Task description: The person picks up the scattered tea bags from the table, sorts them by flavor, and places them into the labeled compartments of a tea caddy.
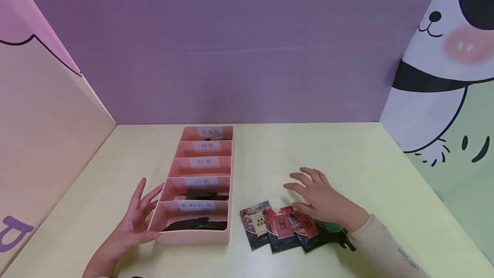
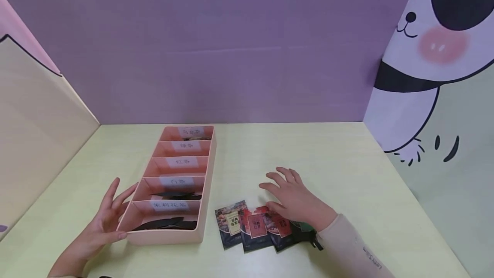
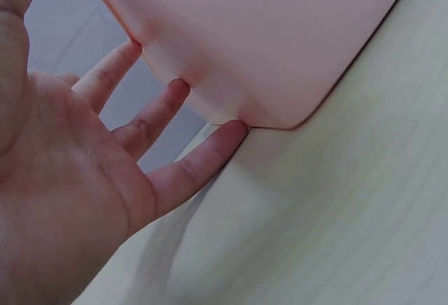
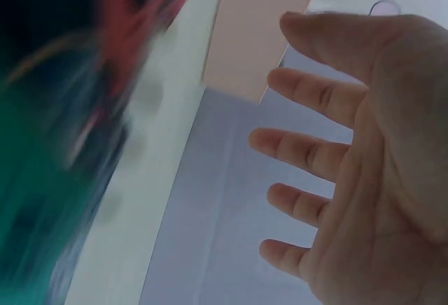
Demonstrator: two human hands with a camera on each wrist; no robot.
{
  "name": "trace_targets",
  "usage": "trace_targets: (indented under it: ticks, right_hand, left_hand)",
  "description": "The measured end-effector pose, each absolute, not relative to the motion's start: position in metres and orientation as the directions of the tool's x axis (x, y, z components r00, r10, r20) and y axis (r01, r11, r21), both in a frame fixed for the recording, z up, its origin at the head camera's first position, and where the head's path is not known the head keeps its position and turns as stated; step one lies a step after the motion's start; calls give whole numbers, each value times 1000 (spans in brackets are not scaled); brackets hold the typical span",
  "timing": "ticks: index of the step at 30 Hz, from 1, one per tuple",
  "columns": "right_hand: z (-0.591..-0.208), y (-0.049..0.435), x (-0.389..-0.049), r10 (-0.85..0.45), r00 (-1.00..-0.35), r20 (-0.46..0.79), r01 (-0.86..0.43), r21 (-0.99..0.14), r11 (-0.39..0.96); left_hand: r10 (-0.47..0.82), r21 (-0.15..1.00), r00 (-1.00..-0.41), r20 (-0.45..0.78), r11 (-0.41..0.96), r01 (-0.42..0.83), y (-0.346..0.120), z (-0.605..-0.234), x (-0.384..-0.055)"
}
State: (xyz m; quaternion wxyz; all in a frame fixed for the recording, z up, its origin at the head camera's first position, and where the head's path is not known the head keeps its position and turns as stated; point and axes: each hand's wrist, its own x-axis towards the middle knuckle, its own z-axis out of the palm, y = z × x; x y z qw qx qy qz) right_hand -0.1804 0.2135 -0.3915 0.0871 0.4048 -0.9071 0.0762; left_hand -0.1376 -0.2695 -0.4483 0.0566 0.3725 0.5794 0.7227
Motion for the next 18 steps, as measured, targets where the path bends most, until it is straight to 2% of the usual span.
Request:
trace_targets:
  ticks: [7, 18]
  right_hand:
    - [-390, 249, -170, -625, -760, 178, -649, -144, 747]
    - [-389, 289, -155, -493, -870, -6, -479, -225, 848]
  left_hand:
    - [506, 885, -726, 465, -292, 363, -269, -447, -137]
    - [509, 881, -720, 472, -298, 368, -269, -448, -137]
